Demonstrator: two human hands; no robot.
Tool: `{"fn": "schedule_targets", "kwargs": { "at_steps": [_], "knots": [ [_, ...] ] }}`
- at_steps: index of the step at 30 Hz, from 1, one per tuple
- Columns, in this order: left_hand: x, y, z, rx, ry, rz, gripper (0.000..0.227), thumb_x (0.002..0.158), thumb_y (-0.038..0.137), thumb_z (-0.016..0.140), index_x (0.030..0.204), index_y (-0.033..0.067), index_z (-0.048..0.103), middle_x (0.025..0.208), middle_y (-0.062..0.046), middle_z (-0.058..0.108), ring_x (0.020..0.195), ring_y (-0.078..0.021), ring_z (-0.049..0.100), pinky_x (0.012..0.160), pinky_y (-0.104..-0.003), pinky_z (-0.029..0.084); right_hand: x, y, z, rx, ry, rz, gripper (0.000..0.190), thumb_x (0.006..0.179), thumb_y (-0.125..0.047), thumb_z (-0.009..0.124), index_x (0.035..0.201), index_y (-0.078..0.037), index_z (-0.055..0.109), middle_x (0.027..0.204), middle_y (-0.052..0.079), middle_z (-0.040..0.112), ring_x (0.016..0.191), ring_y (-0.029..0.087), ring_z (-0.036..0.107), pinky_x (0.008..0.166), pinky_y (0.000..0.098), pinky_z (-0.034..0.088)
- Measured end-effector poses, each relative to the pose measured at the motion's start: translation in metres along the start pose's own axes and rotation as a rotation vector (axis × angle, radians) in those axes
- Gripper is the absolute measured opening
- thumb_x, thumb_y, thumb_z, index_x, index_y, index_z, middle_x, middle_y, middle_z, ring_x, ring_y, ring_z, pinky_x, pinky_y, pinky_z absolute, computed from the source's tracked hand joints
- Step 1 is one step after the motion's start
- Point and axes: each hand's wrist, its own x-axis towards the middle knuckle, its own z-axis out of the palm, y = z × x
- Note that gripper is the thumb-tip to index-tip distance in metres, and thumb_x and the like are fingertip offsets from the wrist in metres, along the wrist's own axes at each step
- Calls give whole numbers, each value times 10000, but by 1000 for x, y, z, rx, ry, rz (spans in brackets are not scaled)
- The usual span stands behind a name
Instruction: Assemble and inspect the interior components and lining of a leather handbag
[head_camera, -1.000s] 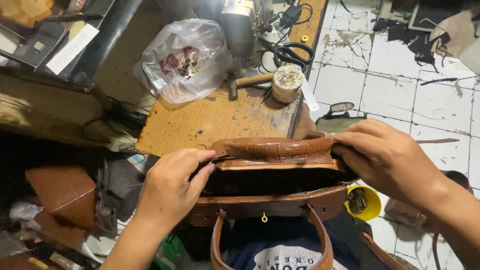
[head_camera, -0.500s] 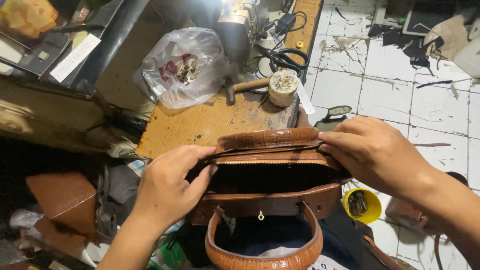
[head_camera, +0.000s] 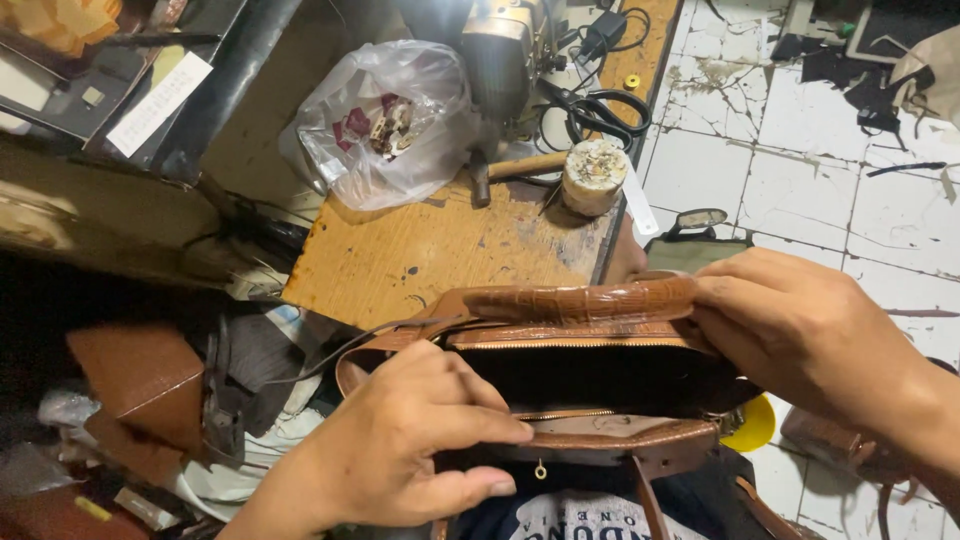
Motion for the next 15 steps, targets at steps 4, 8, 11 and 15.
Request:
{"fn": "schedule_targets", "kwargs": {
  "at_steps": [4, 8, 11, 15],
  "knots": [
    [0, 4, 1, -221, -82, 8, 195, 949, 131, 690, 1139, 150, 729, 998, 16, 785, 918, -177, 762, 862, -363, 487, -13, 10, 6, -12, -58, 110, 126, 926, -167, 658, 997, -63, 667, 973, 61, 719, 821, 257, 670, 701, 374, 549],
    [8, 17, -12, -455, -239, 37, 637, 1145, 488, 150, 1099, 97, 652, 987, -35, 692, 914, -219, 744, 851, -370, 458, -24, 15, 18, -17, 7, 255, 184, 912, -230, 637, 1052, -151, 726, 1034, 20, 754, 879, 205, 712, 757, 331, 550],
    [-8, 7, 7, -409, -277, 34, 394, 1177, 259, 307, 957, 73, 575, 952, -33, 593, 870, -166, 652, 874, -354, 393, -27, 17, 18, 22, -18, 320, 229, 925, -261, 596, 1063, -145, 738, 998, 6, 767, 852, 153, 732, 739, 298, 581],
    [-90, -68, 175, -2262, 335, -265, 1444, 439, 1191, 330, 1163, -46, 503, 1104, -263, 614, 1052, -410, 592, 930, -552, 461, -18, 4, 8, 111, -26, 419, 205, 878, -213, 646, 1016, -177, 794, 974, -25, 805, 852, 104, 769, 751, 259, 608]
  ]
}}
